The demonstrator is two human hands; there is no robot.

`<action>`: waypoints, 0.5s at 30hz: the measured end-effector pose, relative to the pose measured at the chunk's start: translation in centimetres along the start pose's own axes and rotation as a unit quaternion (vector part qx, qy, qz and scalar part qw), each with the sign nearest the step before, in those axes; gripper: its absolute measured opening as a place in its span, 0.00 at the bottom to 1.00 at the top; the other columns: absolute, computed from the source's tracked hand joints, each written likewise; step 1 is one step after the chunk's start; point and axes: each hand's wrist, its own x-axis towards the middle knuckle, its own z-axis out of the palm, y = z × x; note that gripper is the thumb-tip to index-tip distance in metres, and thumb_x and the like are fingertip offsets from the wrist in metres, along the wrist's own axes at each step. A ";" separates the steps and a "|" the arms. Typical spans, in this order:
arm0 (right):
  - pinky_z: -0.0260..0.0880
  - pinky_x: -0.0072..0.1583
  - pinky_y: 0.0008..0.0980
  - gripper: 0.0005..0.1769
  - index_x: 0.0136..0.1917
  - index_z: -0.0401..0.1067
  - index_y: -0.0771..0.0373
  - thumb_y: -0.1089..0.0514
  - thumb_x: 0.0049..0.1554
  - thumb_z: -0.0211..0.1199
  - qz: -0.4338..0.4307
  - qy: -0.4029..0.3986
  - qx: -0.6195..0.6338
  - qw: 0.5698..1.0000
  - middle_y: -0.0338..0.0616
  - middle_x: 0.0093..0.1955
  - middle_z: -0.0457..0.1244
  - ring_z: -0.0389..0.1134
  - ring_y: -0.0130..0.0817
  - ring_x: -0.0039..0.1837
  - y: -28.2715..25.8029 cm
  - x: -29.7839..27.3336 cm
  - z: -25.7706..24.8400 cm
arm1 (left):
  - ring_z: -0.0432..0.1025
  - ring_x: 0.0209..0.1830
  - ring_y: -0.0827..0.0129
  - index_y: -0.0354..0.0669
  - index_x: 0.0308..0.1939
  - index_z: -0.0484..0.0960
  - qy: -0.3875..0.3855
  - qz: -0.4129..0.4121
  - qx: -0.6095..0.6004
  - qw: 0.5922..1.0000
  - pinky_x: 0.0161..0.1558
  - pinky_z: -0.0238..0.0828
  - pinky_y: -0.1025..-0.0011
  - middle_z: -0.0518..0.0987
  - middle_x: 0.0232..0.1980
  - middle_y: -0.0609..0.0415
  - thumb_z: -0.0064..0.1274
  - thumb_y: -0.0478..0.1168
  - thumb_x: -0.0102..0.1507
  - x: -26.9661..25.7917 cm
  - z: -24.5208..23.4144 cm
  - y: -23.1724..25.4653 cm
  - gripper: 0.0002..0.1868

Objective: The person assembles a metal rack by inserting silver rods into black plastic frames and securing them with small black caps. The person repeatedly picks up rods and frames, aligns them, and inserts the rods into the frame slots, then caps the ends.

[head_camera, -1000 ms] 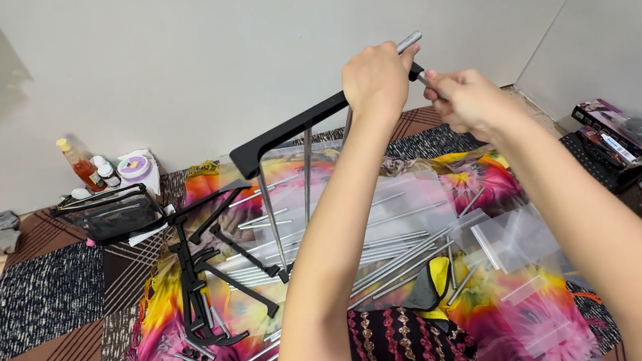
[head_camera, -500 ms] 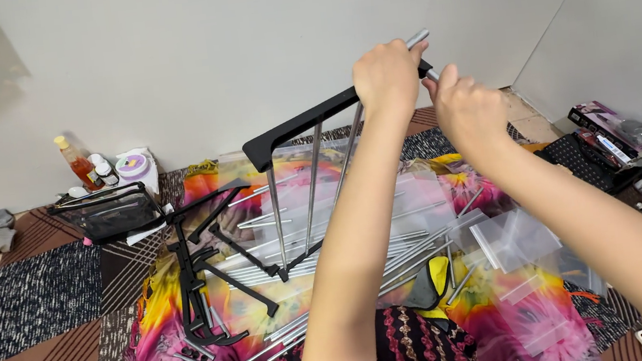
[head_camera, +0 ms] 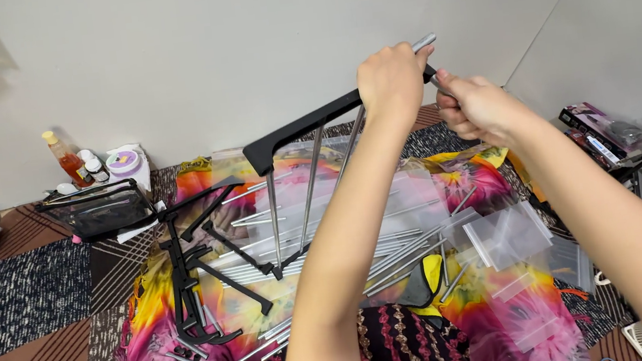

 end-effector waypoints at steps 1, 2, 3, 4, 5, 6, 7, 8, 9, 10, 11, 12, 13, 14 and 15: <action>0.63 0.34 0.37 0.24 0.41 0.66 0.60 0.42 0.71 0.54 -0.025 0.015 -0.048 0.998 0.42 0.29 0.60 0.65 0.41 0.30 -0.2 -0.5 0.1 | 0.81 0.30 0.57 0.48 0.28 0.87 0.001 -0.001 0.003 1.000 0.33 0.76 0.62 0.83 0.26 0.50 0.46 0.63 0.65 0.1 -0.1 0.1 0.27; 0.64 0.34 0.36 0.23 0.42 0.66 0.60 0.42 0.70 0.54 -0.079 0.062 -0.155 0.983 0.41 0.29 0.60 0.66 0.40 0.31 -0.3 -1.2 0.4 | 0.81 0.30 0.57 0.48 0.28 0.87 0.002 -0.003 0.005 1.000 0.33 0.76 0.63 0.83 0.26 0.49 0.46 0.63 0.65 0.1 -0.1 0.2 0.27; 0.64 0.34 0.35 0.22 0.42 0.65 0.60 0.42 0.70 0.55 -0.168 0.129 -0.326 0.921 0.41 0.30 0.60 0.66 0.40 0.31 -0.2 -1.8 0.8 | 0.81 0.30 0.57 0.48 0.28 0.87 0.003 -0.004 0.010 1.000 0.33 0.76 0.63 0.83 0.27 0.49 0.46 0.63 0.65 0.1 -0.2 0.2 0.28; 0.64 0.34 0.35 0.21 0.43 0.65 0.59 0.42 0.70 0.55 -0.235 0.205 -0.472 0.825 0.40 0.30 0.60 0.67 0.39 0.31 0.4 -2.7 1.6 | 0.81 0.30 0.57 0.48 0.28 0.87 0.008 -0.003 0.011 1.000 0.33 0.76 0.63 0.83 0.26 0.49 0.46 0.64 0.65 0.2 -0.3 0.1 0.28; 0.64 0.34 0.34 0.20 0.44 0.65 0.59 0.42 0.69 0.56 -0.283 0.260 -0.583 0.716 0.39 0.31 0.60 0.67 0.39 0.31 0.9 -3.5 2.2 | 0.81 0.30 0.57 0.47 0.28 0.87 0.011 -0.005 0.010 1.000 0.33 0.76 0.63 0.83 0.26 0.50 0.46 0.64 0.65 0.1 -0.3 0.2 0.28; 0.65 0.34 0.33 0.19 0.45 0.65 0.59 0.43 0.69 0.57 -0.304 0.297 -0.654 0.626 0.38 0.31 0.60 0.68 0.38 0.32 1.4 -3.9 2.9 | 0.81 0.30 0.57 0.47 0.27 0.87 0.014 -0.006 0.009 1.000 0.33 0.76 0.63 0.83 0.26 0.50 0.47 0.64 0.64 0.0 -0.2 0.2 0.28; 0.67 0.35 0.32 0.19 0.44 0.64 0.59 0.43 0.68 0.57 -0.316 0.333 -0.708 0.537 0.38 0.33 0.62 0.68 0.35 0.33 1.8 -4.1 3.4 | 0.81 0.30 0.57 0.47 0.27 0.87 0.016 -0.008 0.007 1.000 0.33 0.76 0.63 0.83 0.26 0.50 0.47 0.63 0.64 -0.1 -0.1 0.3 0.27; 0.67 0.35 0.32 0.20 0.44 0.63 0.59 0.43 0.69 0.58 -0.323 0.341 -0.712 0.522 0.38 0.32 0.61 0.68 0.35 0.33 2.0 -3.9 3.4 | 0.81 0.30 0.57 0.48 0.27 0.87 0.018 -0.010 0.005 1.000 0.33 0.76 0.63 0.83 0.27 0.50 0.47 0.63 0.64 -0.2 0.1 0.4 0.27; 0.67 0.34 0.33 0.21 0.43 0.63 0.59 0.44 0.71 0.59 -0.330 0.350 -0.716 0.505 0.38 0.31 0.61 0.69 0.34 0.34 2.1 -3.6 3.3 | 0.81 0.30 0.57 0.48 0.27 0.87 0.021 -0.010 0.003 1.000 0.33 0.76 0.64 0.83 0.27 0.50 0.47 0.63 0.64 -0.2 0.2 0.5 0.27; 0.67 0.34 0.33 0.22 0.43 0.62 0.59 0.44 0.73 0.60 -0.337 0.360 -0.720 0.488 0.37 0.31 0.60 0.69 0.34 0.34 2.1 -3.3 3.2 | 0.81 0.30 0.57 0.48 0.26 0.87 0.025 -0.009 0.001 1.000 0.33 0.76 0.63 0.83 0.27 0.50 0.47 0.62 0.64 -0.2 0.3 0.5 0.27; 0.67 0.33 0.34 0.23 0.42 0.63 0.60 0.45 0.73 0.60 -0.339 0.350 -0.712 0.506 0.38 0.30 0.60 0.69 0.35 0.33 2.1 -2.8 3.0 | 0.81 0.30 0.57 0.48 0.26 0.87 0.028 -0.009 -0.004 1.000 0.33 0.76 0.63 0.83 0.27 0.50 0.47 0.62 0.64 -0.1 0.4 0.6 0.27; 0.67 0.33 0.35 0.23 0.42 0.63 0.60 0.45 0.74 0.59 -0.340 0.339 -0.704 0.523 0.39 0.29 0.61 0.68 0.36 0.32 2.2 -2.4 2.8 | 0.81 0.30 0.57 0.48 0.26 0.87 0.032 -0.009 -0.009 0.999 0.33 0.76 0.63 0.83 0.26 0.50 0.47 0.62 0.64 0.1 0.5 0.5 0.27; 0.67 0.32 0.36 0.23 0.42 0.64 0.61 0.46 0.75 0.59 -0.340 0.329 -0.696 0.541 0.40 0.28 0.61 0.68 0.38 0.31 2.3 -2.0 2.5 | 0.81 0.30 0.57 0.48 0.26 0.87 0.026 -0.008 -0.006 1.000 0.33 0.76 0.63 0.83 0.26 0.50 0.47 0.62 0.65 0.2 0.6 0.5 0.27; 0.67 0.33 0.38 0.22 0.42 0.64 0.60 0.45 0.74 0.59 -0.322 0.318 -0.682 0.574 0.42 0.27 0.62 0.67 0.40 0.30 2.4 -1.6 2.3 | 0.81 0.30 0.57 0.48 0.26 0.86 0.020 -0.008 -0.003 1.000 0.33 0.76 0.63 0.83 0.26 0.50 0.47 0.63 0.65 0.4 0.6 0.3 0.27; 0.67 0.33 0.40 0.22 0.42 0.65 0.60 0.45 0.73 0.58 -0.302 0.307 -0.668 0.607 0.44 0.26 0.62 0.67 0.43 0.29 2.5 -1.2 2.4 | 0.81 0.30 0.57 0.48 0.26 0.86 0.013 -0.008 0.000 1.000 0.33 0.76 0.63 0.83 0.26 0.50 0.46 0.63 0.65 0.6 0.5 0.1 0.28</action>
